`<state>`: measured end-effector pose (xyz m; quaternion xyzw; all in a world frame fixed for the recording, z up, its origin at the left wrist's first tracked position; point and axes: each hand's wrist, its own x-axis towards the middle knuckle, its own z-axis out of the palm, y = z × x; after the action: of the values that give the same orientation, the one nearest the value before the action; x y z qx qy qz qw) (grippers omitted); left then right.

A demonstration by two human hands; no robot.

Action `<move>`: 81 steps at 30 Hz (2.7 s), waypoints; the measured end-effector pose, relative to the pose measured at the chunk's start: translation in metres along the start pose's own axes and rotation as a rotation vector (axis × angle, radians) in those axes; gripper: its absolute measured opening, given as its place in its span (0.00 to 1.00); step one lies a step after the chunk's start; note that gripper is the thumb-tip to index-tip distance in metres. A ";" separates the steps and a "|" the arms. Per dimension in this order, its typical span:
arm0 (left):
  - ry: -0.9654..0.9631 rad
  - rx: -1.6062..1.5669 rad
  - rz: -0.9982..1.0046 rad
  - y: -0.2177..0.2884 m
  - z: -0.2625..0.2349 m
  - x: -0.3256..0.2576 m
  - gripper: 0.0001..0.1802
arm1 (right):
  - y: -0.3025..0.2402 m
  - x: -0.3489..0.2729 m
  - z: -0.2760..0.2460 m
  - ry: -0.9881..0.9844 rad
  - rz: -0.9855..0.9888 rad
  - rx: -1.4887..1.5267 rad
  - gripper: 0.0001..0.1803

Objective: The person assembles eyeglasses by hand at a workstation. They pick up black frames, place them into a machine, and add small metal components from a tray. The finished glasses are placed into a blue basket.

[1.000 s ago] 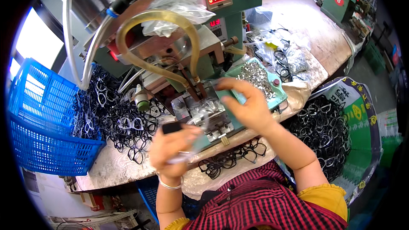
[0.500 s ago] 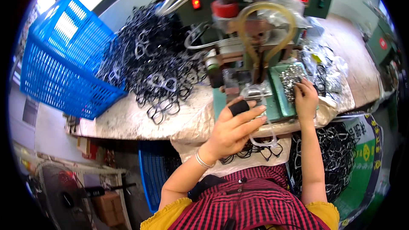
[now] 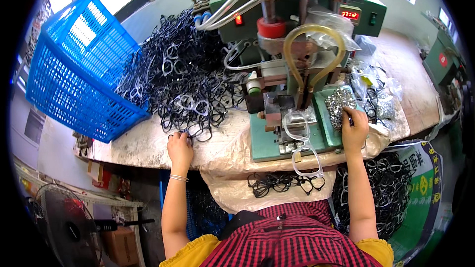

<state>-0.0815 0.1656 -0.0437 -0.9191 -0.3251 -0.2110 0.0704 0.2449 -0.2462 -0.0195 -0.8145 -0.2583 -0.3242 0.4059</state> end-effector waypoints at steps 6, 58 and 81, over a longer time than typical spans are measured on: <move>0.024 -0.263 0.105 0.025 -0.021 0.042 0.04 | 0.008 -0.002 -0.001 -0.020 0.118 0.072 0.06; 0.350 -0.806 1.208 0.272 -0.148 0.050 0.26 | -0.004 0.016 -0.024 -0.181 -0.006 -0.107 0.08; 0.651 -0.599 0.099 0.116 -0.141 -0.031 0.07 | 0.031 -0.005 -0.016 0.082 0.728 0.831 0.09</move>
<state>-0.0785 0.0197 0.0702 -0.7992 -0.1661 -0.5705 -0.0905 0.2581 -0.2769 -0.0311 -0.6093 -0.0503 -0.0652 0.7887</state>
